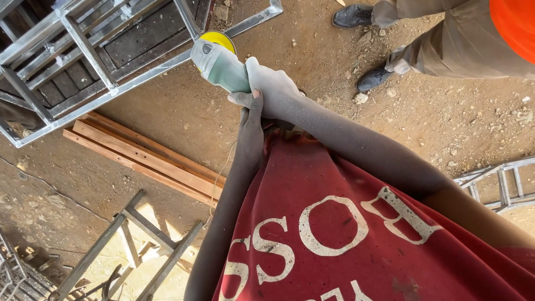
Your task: The person uses a handheld angle grinder to smooth the weld joints on a metal gate frame.
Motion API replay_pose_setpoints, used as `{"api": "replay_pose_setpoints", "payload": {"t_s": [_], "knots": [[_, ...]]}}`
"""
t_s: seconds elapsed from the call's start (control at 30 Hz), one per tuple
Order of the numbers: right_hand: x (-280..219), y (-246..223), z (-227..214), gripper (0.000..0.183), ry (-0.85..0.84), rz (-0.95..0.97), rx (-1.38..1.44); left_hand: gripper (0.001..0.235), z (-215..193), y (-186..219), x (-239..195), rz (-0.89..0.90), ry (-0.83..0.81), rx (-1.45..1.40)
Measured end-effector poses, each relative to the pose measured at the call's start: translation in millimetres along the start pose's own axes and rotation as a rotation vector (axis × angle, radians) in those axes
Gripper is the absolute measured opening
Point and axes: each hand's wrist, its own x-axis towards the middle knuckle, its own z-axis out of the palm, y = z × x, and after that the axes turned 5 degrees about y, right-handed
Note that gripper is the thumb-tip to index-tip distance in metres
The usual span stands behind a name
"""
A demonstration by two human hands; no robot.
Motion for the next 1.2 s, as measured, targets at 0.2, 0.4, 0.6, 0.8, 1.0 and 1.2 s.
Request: {"api": "replay_pose_setpoints", "payload": {"t_s": [0.2, 0.4, 0.6, 0.8, 1.0, 1.2], "knots": [[9, -6, 4, 0.044, -0.081, -0.061, -0.029, 0.107, -9, -6, 5, 0.006, 0.059, 0.037], [9, -7, 9, 0.044, -0.125, -0.032, 0.012, 0.109, -9, -8, 7, -0.007, 0.083, 0.035], [8, -4, 17, 0.033, -0.105, -0.05, -0.083, 0.107, -32, -38, 40, -0.003, 0.105, 0.034], [13, 2, 19, 0.05, -0.109, 0.068, 0.042, 0.105, -26, -36, 39, -0.009, 0.055, -0.004], [5, -3, 1, 0.05, -0.097, 0.064, 0.011, 0.101, -10, -7, 4, 0.008, 0.089, 0.153], [-9, 5, -16, 0.052, -0.1, 0.059, -0.026, 0.098, -18, 5, 8, 0.064, -0.017, 0.374]]}}
